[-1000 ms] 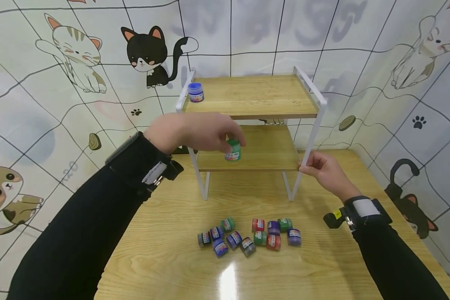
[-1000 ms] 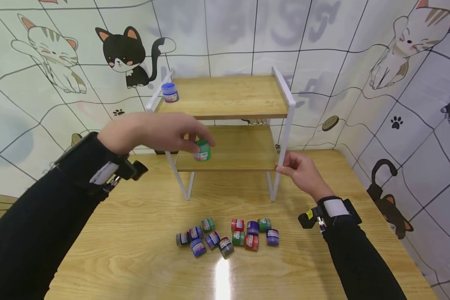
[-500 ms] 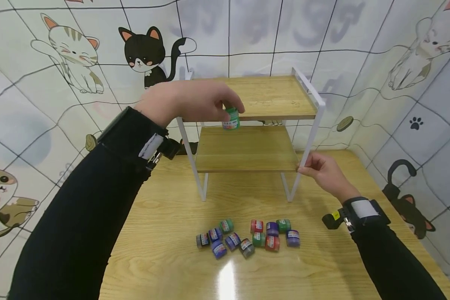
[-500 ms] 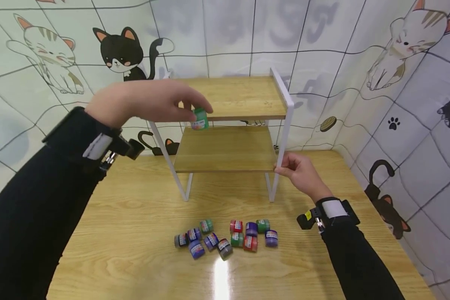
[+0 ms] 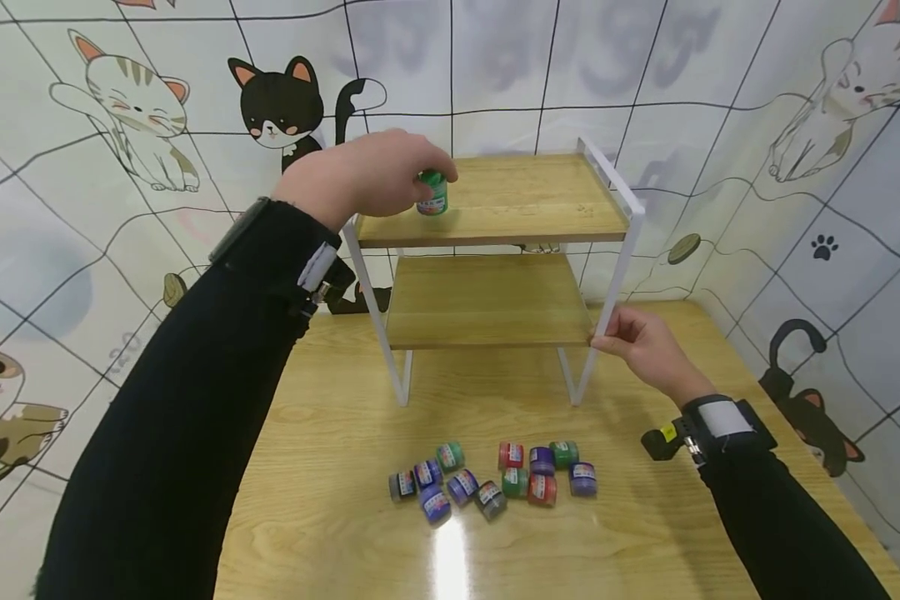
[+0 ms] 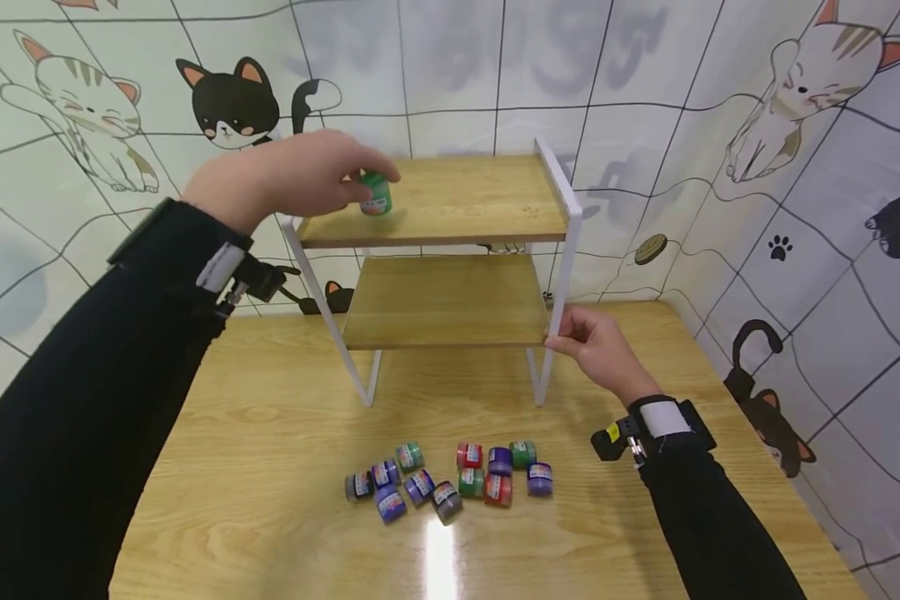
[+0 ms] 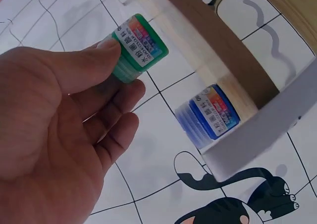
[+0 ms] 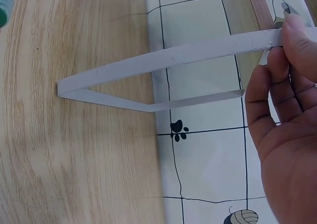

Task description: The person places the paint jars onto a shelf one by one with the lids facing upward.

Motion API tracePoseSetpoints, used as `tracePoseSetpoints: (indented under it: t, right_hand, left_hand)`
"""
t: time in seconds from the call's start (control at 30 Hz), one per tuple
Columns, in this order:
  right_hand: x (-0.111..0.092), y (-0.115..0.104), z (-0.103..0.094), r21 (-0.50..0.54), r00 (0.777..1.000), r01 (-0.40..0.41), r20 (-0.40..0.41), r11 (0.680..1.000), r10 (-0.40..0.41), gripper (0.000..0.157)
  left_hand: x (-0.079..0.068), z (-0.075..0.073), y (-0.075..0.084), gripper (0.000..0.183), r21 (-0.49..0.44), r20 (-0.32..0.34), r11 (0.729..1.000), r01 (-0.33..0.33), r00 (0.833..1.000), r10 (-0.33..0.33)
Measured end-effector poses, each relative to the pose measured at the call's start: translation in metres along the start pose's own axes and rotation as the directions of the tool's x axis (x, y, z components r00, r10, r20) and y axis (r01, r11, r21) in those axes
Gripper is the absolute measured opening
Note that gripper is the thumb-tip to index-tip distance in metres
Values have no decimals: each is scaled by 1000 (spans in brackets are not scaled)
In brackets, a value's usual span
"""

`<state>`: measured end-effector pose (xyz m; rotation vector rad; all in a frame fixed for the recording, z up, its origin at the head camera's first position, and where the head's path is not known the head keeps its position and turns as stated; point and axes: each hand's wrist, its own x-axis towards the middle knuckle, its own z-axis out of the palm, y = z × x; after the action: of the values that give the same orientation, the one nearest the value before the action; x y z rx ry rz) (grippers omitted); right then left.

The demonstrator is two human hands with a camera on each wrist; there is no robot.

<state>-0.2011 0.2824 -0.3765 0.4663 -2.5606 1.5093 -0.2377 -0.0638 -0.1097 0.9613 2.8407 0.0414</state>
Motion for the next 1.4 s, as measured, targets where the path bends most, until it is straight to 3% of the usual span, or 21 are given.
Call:
tracePoseSetpoints:
  t: [0.6, 0.93, 1.17, 1.4]
  right_hand:
    - [1, -5, 2, -10, 1000, -1, 11, 1000, 1, 10]
    - [0, -5, 2, -5, 1000, -20, 6, 1000, 20, 11]
    - [0, -5, 2, -8, 999, -32, 6, 999, 32, 11]
    - [0, -5, 1, -30, 999, -43, 0, 999, 43, 12]
  left_hand:
    - [17, 13, -22, 42, 78, -91, 988, 137, 987, -129]
    - [19, 14, -23, 43, 51, -62, 984, 172, 984, -169]
    - [22, 15, -23, 43, 42, -66, 983, 177, 982, -174]
    - [22, 14, -22, 45, 40, -97, 989, 144, 985, -139]
